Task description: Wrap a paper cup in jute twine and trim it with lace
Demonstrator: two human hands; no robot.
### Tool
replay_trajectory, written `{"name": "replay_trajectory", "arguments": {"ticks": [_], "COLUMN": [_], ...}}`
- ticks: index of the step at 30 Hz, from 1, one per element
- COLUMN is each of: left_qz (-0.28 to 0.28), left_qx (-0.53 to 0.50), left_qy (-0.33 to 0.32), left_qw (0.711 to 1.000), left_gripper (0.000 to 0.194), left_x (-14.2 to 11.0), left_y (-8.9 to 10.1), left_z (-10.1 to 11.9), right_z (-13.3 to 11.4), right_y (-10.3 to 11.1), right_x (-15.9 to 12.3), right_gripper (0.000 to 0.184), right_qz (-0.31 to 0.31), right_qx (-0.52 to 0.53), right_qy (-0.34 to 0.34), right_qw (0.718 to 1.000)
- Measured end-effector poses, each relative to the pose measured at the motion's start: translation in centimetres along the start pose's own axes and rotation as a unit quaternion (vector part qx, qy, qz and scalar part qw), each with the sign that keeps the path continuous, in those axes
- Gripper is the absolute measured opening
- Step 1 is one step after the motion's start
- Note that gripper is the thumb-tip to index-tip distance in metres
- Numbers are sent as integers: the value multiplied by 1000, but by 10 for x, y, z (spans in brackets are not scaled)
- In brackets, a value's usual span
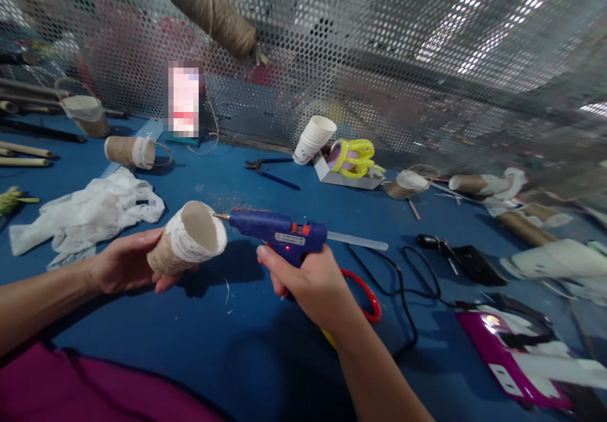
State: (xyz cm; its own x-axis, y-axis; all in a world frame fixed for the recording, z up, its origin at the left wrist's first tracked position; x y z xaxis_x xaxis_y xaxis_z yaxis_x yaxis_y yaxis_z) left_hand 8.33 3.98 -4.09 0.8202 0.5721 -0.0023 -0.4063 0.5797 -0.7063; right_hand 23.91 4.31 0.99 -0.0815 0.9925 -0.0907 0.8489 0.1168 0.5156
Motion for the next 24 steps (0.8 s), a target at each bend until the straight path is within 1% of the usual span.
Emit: {"name": "replay_trajectory", "arguments": {"ticks": [4,8,10,14,18,21,24], "left_qz": [6,24,29,26,24,18,20], "left_qx": [-3,4,12,13,-10,-31,-42], "left_qy": [5,-1,-5,1,30,46,54], "left_qw": [1000,1000,999,1000,999,998,997], "left_gripper": [36,35,35,35,41,42,43], "left_x": [-1,-1,-1,-1,-1,-2,-3], "left_y": [1,6,7,6,5,5,7], "left_z": [-1,0,1,0,-5,-7,-8], "right_z": [6,11,11,3,-3,0,1], "right_y": [-2,-2,-1,4,8,17,20], "right_x": [2,1,-1,-2,-3,-5,-7], "right_gripper": [30,43,44,38,33,30,22], "right_qz": [-8,-13,-15,-2,11,44,48], "right_qx": [-29,-88,-97,-78,-75,-110,-162], "right_qy": [-13,-37,-45,-27,-11,-9,18], "right_qw": [999,995,994,997,997,993,985]}}
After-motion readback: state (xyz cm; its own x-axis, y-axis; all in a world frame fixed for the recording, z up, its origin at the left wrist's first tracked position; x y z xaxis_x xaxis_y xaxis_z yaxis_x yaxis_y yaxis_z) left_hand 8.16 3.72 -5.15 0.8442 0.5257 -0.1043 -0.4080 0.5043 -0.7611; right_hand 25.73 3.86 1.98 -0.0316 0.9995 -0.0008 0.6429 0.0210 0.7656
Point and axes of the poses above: each hand's wrist, its own x-axis towards the middle knuckle, its own y-axis out of the back of the hand, z = x × y, the point moved 10 cm from there along x, towards the middle knuckle, and after that the axes turned 3 degrees about y, right-handed, at the moved point
